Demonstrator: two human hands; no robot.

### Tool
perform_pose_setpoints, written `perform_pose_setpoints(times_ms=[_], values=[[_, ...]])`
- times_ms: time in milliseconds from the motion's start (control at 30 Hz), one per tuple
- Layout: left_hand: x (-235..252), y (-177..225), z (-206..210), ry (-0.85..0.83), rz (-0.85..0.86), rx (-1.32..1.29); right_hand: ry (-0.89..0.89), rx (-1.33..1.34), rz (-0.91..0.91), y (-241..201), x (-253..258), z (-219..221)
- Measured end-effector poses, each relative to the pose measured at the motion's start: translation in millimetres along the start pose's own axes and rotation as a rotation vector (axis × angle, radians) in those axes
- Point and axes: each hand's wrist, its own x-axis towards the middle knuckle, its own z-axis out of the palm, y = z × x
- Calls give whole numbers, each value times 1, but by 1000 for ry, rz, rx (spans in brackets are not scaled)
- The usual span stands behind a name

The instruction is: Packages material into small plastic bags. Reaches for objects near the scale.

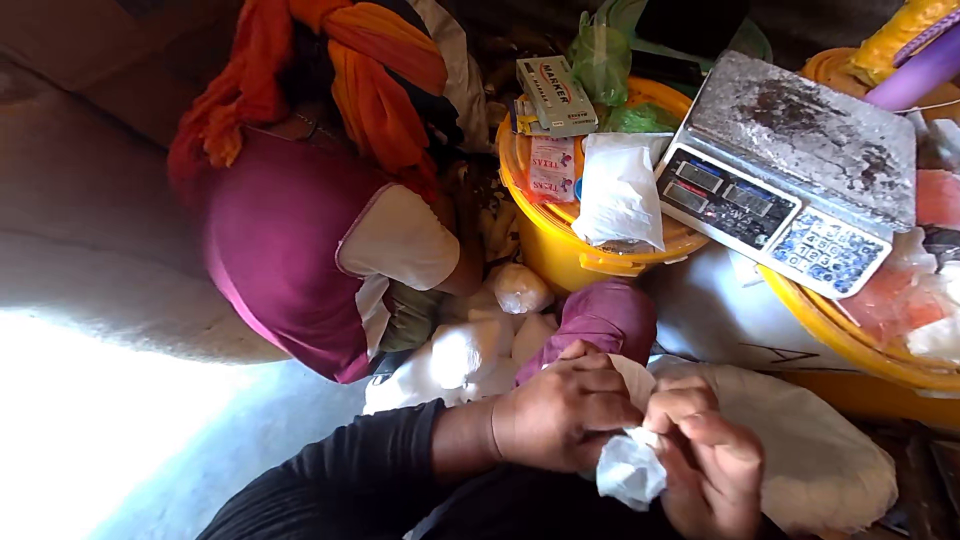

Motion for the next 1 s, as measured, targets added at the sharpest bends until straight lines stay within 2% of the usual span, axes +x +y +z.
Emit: perform_pose_setpoints(times_ms=[67,133,200,233,267,400,467,567,633,700,767,867,933,1000], values=[[12,8,-5,-3,-105,100,46,164,147,8,11,-5],[22,2,-8,-129,-412,185,195,384,441,39,7,-2],[28,-23,-10,-354,-824,-7,459,430,856,75,-3,10],[25,-36,-9,-411,-952,-99,533,386,1003,87,-7,14],[20,-43,-9,-430,-1027,-168,556,348,1076,92,-11,17],[-4,-43,-7,-363,-1117,-299,478,413,1028,83,-24,20],[-16,-47,-6,-285,-1178,-408,324,376,1007,75,-32,19],[-31,-48,-5,-112,-1338,-572,-4,314,997,55,-52,15],[-29,-43,-6,-2,-1505,-628,-127,354,1010,46,-57,12],[-19,-37,-6,17,-1644,-615,-190,383,1010,41,-55,9],[-8,-28,-7,-23,-1694,-630,-171,423,1080,35,-48,6],[5,-11,-15,-164,-1680,-716,-81,555,1259,35,-43,-9],[5,-7,-17,-279,-1618,-761,-14,612,1333,37,-53,-20],[-6,-8,-8,-308,-1499,-784,85,612,1398,37,-65,-23]])
